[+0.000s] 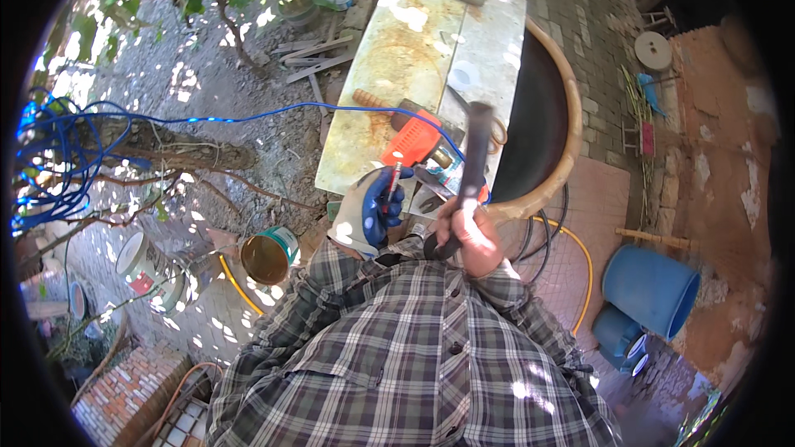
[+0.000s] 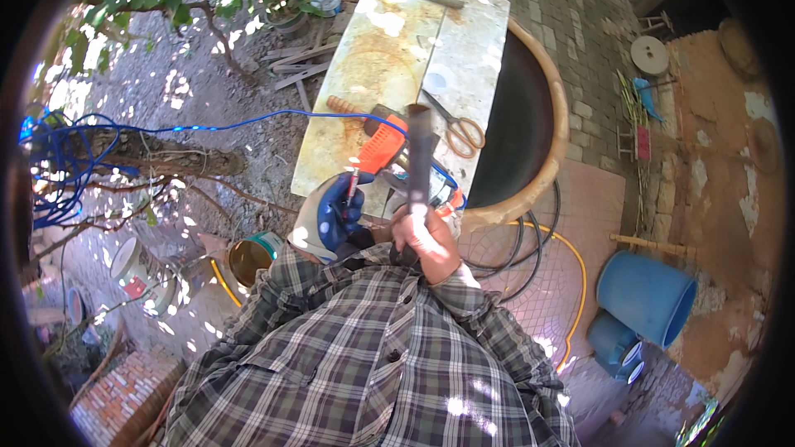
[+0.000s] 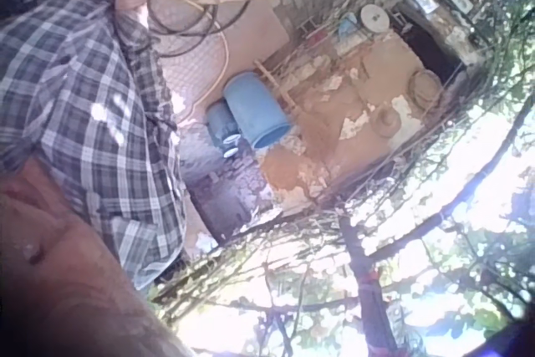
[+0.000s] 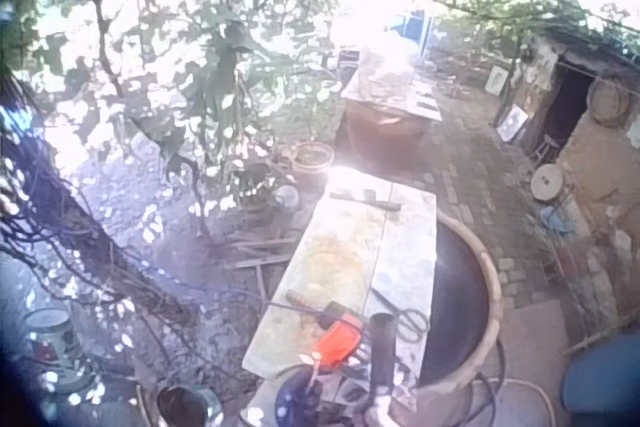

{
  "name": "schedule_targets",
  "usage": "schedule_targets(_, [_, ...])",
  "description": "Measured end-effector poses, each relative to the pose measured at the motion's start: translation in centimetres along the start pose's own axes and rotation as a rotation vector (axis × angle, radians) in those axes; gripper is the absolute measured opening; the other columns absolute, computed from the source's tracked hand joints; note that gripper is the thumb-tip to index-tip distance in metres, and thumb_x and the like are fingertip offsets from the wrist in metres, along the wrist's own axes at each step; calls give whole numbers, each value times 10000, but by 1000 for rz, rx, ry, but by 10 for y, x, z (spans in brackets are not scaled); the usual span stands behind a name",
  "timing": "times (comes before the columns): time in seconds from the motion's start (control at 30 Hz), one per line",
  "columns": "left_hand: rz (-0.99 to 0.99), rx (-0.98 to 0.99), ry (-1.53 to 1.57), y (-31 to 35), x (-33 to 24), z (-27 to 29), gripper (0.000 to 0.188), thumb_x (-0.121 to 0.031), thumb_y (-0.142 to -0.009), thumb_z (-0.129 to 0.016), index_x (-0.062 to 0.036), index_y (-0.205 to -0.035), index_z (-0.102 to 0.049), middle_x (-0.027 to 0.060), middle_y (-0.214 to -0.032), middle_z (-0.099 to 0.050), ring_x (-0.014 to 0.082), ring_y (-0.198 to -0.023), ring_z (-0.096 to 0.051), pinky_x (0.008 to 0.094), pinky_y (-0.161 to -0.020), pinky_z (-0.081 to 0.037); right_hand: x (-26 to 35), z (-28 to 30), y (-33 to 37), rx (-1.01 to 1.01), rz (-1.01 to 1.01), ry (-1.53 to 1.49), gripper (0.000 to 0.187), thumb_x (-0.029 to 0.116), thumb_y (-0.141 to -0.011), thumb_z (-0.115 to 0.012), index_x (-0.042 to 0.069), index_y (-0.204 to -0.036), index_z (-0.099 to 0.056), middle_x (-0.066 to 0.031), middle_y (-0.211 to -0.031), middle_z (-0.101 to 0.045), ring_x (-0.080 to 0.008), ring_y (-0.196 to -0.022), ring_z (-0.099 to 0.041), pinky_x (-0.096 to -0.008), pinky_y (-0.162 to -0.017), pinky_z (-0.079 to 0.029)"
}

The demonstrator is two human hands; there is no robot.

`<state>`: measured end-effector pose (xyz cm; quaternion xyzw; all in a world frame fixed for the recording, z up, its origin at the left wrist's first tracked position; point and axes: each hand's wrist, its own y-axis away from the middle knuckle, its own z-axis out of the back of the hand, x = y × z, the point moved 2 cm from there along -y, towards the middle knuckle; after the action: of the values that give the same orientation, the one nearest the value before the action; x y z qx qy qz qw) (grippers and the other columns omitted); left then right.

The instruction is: The person assembles a handheld garden sprayer by attaching a black hose to the metal tank and securing the orange pump head. They manipulate the hose and pump components on a workbench, tightening connections and adjusting the assembly. A second person briefly walks through the background.

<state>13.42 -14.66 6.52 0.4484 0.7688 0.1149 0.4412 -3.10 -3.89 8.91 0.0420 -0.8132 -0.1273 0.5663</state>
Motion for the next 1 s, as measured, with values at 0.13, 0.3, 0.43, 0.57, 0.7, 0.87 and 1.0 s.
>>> schedule_targets(0.13, [-121,-45,415,1,19,0,313,-161,-994,-547,-37,-1280,-574,37,-814,-568,138,-680,-526,263,-617,-450,-24,-23,-18,165,-136,-149,489,467,-978,-537,-11,-1081,-551,-45,-821,-517,-155,-774,-513,-295,-711,-431])
schedule_targets(0.3, [-304,30,419,8,14,17,424,-188,-1001,-481,-16,-1387,-453,100,-1035,-630,225,-871,-647,364,-737,-563,-49,-35,-26,352,-417,-233,480,422,-917,-661,-11,-1103,-572,-77,-931,-601,-177,-871,-572,-315,-803,-456])
schedule_targets(0.43, [-287,-37,443,37,-11,-9,416,-258,-1036,-433,-25,-1379,-456,80,-1007,-616,162,-810,-618,332,-727,-535,-48,-40,-40,327,-637,-341,491,261,-849,-777,-46,-1177,-578,-116,-1083,-660,-209,-1022,-622,-362,-950,-487])
schedule_targets(0.57, [-345,34,360,28,3,12,961,-789,-869,-365,15,-1390,-428,35,-880,-562,163,-697,-548,324,-640,-467,-44,-54,-46,299,-618,-328,488,168,-837,-786,-32,-1217,-553,-103,-1126,-648,-199,-1032,-625,-354,-950,-491])
schedule_targets(0.7, [-499,-86,-20,39,5,15,511,-158,-859,-695,-3,-1303,-497,37,-934,-612,120,-770,-601,267,-680,-497,-42,-57,-44,307,-463,-232,484,104,-835,-753,-7,-1253,-535,-99,-1195,-621,-216,-1133,-589,-370,-1011,-451])
schedule_targets(0.87, [-517,-78,-2,49,-15,13,528,-59,-758,-719,-32,-1255,-545,10,-957,-622,92,-799,-594,243,-687,-485,-1,-69,-52,330,-119,-251,507,177,-947,-624,-20,-1383,-458,-120,-1276,-565,-207,-1169,-545,-327,-983,-418])
schedule_targets(1.0, [-435,12,-89,45,-23,17,565,-62,-737,-725,-56,-1262,-518,1,-968,-600,92,-812,-580,237,-680,-465,7,-73,-73,373,-47,83,410,159,-967,-598,-22,-1328,-526,-86,-1283,-546,-190,-1126,-548,-325,-997,-402])
